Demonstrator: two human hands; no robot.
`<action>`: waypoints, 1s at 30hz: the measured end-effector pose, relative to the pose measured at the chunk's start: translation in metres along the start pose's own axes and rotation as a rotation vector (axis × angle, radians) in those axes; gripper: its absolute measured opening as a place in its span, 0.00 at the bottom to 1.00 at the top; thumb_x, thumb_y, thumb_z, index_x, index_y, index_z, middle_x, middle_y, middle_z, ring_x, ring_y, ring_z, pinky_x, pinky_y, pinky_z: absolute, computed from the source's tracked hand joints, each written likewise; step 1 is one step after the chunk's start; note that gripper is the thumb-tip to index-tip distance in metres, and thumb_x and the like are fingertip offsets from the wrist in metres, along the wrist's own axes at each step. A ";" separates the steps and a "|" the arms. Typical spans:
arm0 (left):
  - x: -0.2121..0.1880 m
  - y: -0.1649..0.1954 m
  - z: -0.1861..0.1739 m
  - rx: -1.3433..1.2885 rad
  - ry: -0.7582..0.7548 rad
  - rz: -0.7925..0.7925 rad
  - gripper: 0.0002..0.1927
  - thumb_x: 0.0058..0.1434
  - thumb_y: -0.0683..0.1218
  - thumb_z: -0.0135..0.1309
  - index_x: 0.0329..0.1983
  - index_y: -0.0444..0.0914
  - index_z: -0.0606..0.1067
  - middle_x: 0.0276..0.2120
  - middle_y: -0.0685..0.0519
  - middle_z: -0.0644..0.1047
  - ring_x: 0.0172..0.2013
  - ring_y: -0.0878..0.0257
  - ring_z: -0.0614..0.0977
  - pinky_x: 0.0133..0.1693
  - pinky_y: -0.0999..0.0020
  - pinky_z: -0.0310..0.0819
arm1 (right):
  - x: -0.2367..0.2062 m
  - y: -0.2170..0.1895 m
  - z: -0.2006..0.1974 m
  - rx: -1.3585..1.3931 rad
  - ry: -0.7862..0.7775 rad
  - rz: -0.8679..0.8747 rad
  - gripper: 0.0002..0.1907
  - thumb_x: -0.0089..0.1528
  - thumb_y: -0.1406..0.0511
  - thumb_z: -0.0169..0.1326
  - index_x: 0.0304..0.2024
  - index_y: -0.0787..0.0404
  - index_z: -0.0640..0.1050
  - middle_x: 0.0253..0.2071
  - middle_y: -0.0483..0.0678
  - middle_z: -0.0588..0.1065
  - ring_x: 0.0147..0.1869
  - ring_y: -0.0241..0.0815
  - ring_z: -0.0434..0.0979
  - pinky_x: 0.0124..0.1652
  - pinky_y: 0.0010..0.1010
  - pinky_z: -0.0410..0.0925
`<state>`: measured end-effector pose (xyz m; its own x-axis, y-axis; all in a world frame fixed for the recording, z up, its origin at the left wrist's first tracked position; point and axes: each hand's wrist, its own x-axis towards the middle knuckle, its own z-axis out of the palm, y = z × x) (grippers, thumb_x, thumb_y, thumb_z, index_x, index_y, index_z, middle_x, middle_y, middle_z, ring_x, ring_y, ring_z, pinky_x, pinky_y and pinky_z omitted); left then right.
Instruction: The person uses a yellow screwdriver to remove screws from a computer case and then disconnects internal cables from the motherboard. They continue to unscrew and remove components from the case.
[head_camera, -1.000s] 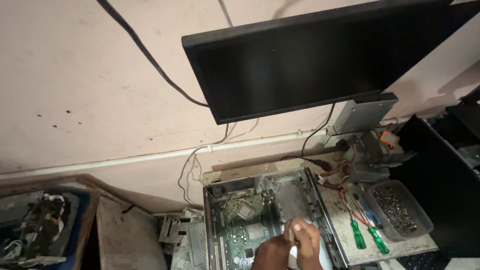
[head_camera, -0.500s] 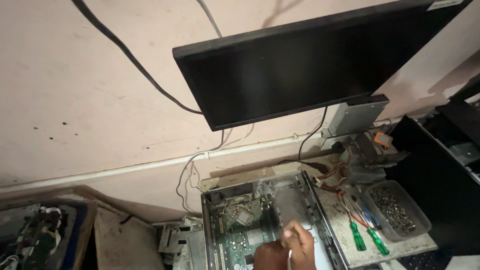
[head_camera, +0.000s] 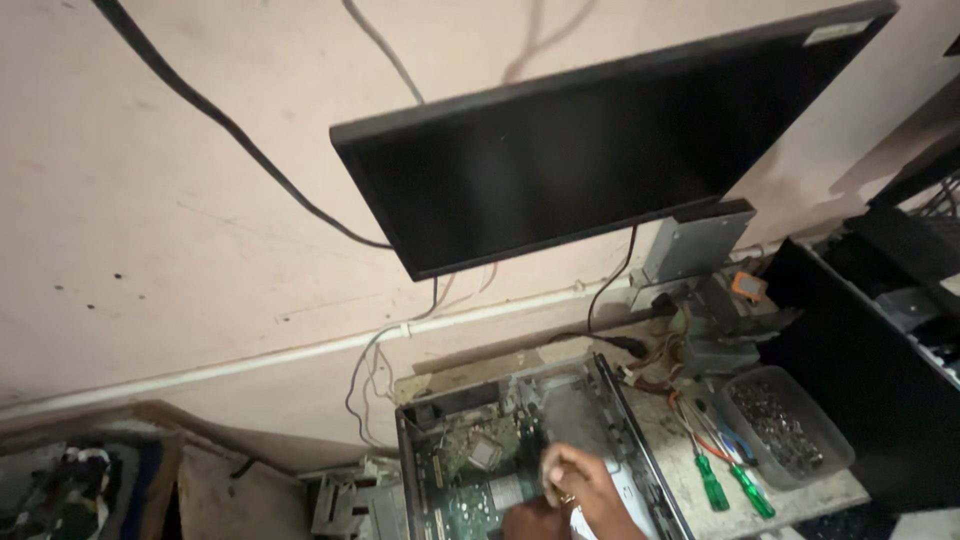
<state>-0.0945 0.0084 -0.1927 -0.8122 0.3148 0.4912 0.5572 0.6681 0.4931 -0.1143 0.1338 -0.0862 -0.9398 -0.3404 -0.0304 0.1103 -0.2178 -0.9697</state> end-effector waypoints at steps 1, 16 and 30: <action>0.005 -0.001 0.000 -0.016 -0.059 -0.021 0.08 0.60 0.46 0.54 0.37 0.38 0.81 0.21 0.45 0.79 0.18 0.53 0.82 0.18 0.53 0.74 | 0.003 0.006 0.005 0.034 0.106 -0.039 0.14 0.58 0.60 0.53 0.27 0.65 0.71 0.22 0.45 0.68 0.26 0.36 0.67 0.29 0.29 0.60; 0.004 0.003 -0.004 0.045 -0.236 -0.104 0.08 0.60 0.47 0.57 0.38 0.39 0.82 0.24 0.44 0.80 0.24 0.49 0.84 0.24 0.48 0.77 | 0.012 0.010 -0.007 0.034 0.006 -0.076 0.09 0.59 0.65 0.49 0.28 0.66 0.72 0.22 0.46 0.70 0.24 0.36 0.67 0.26 0.29 0.60; -0.008 -0.029 -0.018 -0.071 -0.362 -0.080 0.13 0.60 0.48 0.57 0.42 0.35 0.78 0.33 0.43 0.81 0.33 0.51 0.84 0.32 0.55 0.78 | 0.016 0.014 -0.025 0.168 -0.664 -0.036 0.14 0.71 0.65 0.47 0.29 0.60 0.66 0.25 0.40 0.61 0.28 0.31 0.58 0.30 0.25 0.53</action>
<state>-0.1013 -0.0251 -0.1977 -0.8552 0.4898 0.1696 0.4897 0.6562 0.5741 -0.1359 0.1484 -0.1068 -0.5518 -0.8077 0.2079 0.1821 -0.3600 -0.9150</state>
